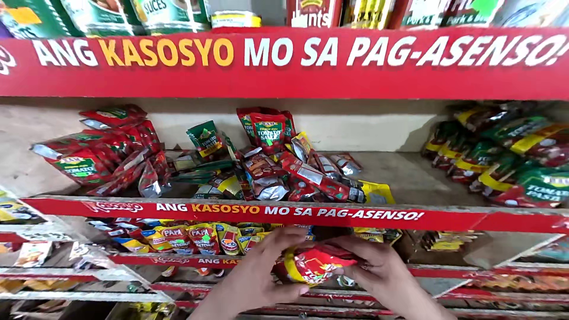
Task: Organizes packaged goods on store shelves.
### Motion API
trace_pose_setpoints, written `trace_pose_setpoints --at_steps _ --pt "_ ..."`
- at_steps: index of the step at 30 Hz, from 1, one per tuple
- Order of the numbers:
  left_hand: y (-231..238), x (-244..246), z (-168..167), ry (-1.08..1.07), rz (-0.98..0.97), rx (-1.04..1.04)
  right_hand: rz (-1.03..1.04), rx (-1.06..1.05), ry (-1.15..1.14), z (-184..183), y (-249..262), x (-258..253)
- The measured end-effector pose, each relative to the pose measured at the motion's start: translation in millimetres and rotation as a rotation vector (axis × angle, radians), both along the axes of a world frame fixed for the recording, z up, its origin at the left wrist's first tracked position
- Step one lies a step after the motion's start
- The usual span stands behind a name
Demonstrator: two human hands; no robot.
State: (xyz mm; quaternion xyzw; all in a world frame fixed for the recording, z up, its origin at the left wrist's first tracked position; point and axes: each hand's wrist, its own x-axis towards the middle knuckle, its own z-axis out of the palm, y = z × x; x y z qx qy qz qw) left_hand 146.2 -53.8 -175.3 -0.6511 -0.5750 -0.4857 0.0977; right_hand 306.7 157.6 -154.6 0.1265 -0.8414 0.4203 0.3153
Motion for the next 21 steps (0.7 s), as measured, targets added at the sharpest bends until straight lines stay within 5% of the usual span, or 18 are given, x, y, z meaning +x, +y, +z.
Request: trace_pose_setpoints --at_steps 4,9,15,21 --pt "-11.2 -50.6 25.7 0.151 0.358 0.121 -0.219 -0.071 0.113 28.7 25.2 25.4" --pt "-24.2 -125.6 1.0 0.420 0.843 0.167 -0.499 -0.355 0.027 57.2 88.7 39.2" --pt "-13.6 -127.7 -11.6 0.591 0.975 0.252 -0.737 -0.926 -0.119 89.6 183.8 9.2" --pt "-15.1 -130.5 -13.6 0.595 0.952 0.286 -0.741 -0.614 -0.754 85.0 217.6 -24.4"
